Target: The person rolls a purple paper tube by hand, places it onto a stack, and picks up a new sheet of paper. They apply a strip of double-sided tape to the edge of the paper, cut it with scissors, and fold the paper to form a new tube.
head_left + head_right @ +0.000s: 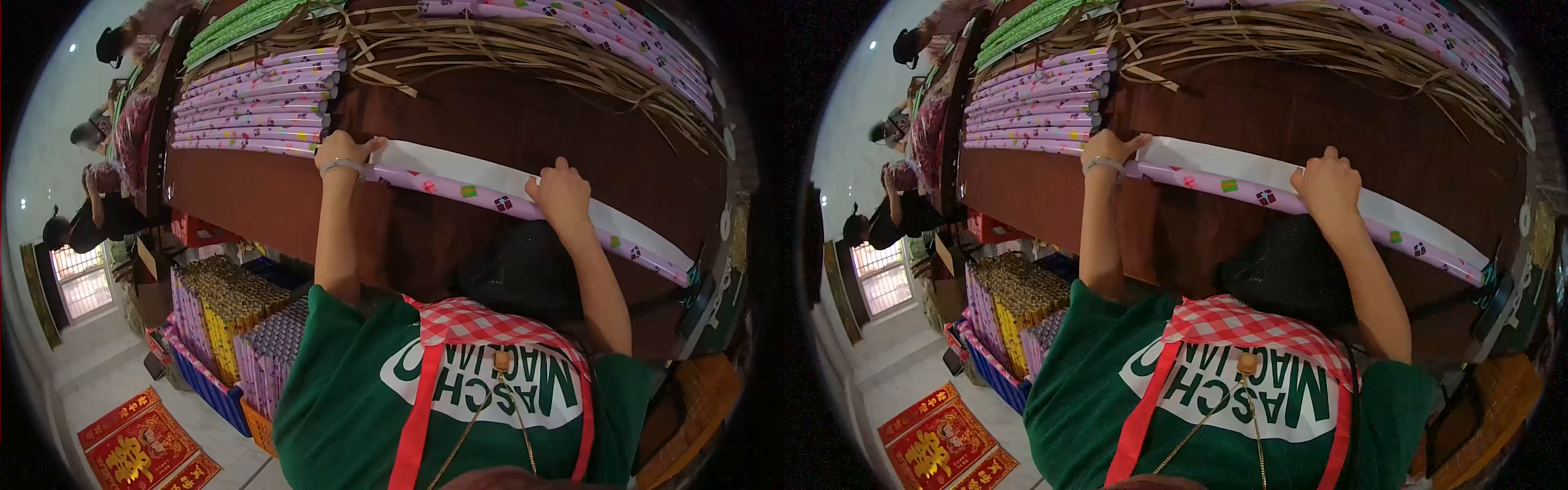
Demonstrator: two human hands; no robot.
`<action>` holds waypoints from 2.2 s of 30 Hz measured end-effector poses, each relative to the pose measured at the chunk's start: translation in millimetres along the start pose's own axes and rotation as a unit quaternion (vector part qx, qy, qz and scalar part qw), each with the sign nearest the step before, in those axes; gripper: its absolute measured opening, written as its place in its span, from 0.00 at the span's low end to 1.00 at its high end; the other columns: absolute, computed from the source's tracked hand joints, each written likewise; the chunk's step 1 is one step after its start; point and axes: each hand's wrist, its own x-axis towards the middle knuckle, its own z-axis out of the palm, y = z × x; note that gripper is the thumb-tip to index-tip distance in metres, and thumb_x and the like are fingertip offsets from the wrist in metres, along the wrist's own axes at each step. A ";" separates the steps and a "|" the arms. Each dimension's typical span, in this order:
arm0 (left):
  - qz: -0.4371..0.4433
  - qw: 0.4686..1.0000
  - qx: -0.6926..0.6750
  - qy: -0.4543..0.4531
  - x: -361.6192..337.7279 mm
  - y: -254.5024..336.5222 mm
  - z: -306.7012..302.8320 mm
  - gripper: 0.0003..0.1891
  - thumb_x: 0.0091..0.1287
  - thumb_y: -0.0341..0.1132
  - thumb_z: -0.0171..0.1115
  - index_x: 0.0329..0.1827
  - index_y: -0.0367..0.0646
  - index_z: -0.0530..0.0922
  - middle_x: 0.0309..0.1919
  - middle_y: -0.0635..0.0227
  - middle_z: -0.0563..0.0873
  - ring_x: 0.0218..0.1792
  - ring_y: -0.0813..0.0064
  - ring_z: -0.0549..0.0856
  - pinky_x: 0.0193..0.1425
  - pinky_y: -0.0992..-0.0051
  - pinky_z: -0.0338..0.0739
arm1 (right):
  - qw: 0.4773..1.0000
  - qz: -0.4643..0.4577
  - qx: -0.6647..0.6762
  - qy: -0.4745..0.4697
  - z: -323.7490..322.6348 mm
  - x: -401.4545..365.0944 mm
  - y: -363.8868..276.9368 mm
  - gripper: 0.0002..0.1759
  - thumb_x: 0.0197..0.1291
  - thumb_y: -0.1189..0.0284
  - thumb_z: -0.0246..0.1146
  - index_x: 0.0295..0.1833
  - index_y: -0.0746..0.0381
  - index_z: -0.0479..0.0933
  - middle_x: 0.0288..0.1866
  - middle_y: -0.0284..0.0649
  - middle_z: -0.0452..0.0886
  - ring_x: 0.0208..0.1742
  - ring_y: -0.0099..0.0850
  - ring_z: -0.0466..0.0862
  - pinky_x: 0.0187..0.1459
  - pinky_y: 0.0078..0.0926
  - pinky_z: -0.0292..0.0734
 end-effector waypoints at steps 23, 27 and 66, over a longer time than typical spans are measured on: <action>0.309 0.892 -0.284 0.169 -71.1 71.7 56.9 0.08 0.50 0.30 0.66 0.28 0.41 0.74 0.30 0.57 0.80 0.36 0.55 0.79 0.39 0.60 0.74 | 0.999 -0.011 -0.003 0.031 2.3 -2.1 0.8 0.15 0.45 0.62 0.60 0.25 0.65 0.82 0.33 0.44 0.77 0.31 0.39 0.80 0.28 0.38 0.79; 0.285 0.905 -0.301 0.096 -48.9 54.3 48.5 0.07 0.49 0.32 0.67 0.23 0.40 0.78 0.28 0.55 0.81 0.35 0.55 0.80 0.38 0.62 0.74 | 1.000 -0.002 -0.005 0.019 -2.1 -1.5 -0.6 0.16 0.46 0.61 0.61 0.25 0.64 0.82 0.33 0.44 0.77 0.33 0.40 0.80 0.29 0.38 0.79; 0.329 0.927 -0.177 -0.047 -86.8 123.1 33.6 0.17 0.48 0.41 0.70 0.32 0.42 0.73 0.29 0.53 0.83 0.36 0.53 0.83 0.40 0.59 0.77 | 0.999 0.029 -0.002 0.020 8.3 -2.8 -4.8 0.16 0.44 0.60 0.62 0.28 0.63 0.82 0.36 0.42 0.76 0.36 0.38 0.80 0.32 0.36 0.78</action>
